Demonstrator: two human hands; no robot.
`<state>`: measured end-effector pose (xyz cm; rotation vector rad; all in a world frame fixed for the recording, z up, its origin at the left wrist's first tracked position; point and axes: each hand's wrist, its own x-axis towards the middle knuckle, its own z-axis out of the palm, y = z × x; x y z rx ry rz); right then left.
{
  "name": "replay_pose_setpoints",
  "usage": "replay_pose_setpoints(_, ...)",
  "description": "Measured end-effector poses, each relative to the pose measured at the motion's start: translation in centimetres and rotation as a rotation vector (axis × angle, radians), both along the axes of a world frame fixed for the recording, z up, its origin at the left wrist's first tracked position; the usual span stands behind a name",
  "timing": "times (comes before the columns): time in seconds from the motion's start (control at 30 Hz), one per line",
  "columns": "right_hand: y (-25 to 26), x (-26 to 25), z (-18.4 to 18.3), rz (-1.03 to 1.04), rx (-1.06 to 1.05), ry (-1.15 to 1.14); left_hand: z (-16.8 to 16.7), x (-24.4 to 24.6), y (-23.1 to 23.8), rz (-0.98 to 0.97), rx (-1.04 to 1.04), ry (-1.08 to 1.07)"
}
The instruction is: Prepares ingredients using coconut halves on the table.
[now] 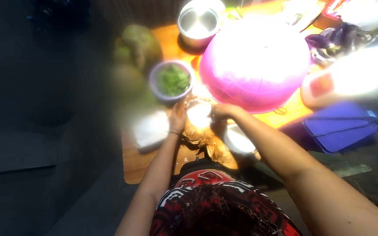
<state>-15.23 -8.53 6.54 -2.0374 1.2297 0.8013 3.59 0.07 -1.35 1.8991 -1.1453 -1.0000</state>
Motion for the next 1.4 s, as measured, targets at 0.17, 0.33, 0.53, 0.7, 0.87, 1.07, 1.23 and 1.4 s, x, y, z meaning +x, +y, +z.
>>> replay_pose_setpoints(0.17,-1.2,0.3,5.1,0.030,0.082,0.116,0.3,0.1,-0.1,-0.011,0.013,-0.017)
replay_pose_setpoints(0.33,-1.2,1.3,1.4,0.127,0.044,-0.040,0.0,0.0,-0.4,0.012,0.001,-0.010)
replay_pose_setpoints(0.53,-0.9,0.9,5.5,0.036,0.179,0.144,-0.1,-0.2,0.1,0.032,-0.037,-0.013)
replay_pose_setpoints(0.7,-1.7,1.0,0.5,0.121,0.030,-0.092,0.0,-0.5,0.2,0.068,-0.006,-0.098)
replay_pose_setpoints(0.87,0.2,0.7,4.1,0.096,0.149,0.054,-0.2,-0.6,1.2,0.089,-0.037,-0.151)
replay_pose_setpoints(1.07,-1.1,0.9,1.0,0.126,0.051,-0.113,0.0,-0.7,1.2,0.101,-0.043,-0.181)
replay_pose_setpoints(1.23,0.3,-0.1,4.3,0.183,0.138,0.015,0.2,-0.8,1.4,0.108,-0.033,-0.193)
replay_pose_setpoints(1.4,-1.5,0.2,2.5,0.122,0.033,-0.143,0.2,-0.8,1.0,0.109,-0.020,-0.188)
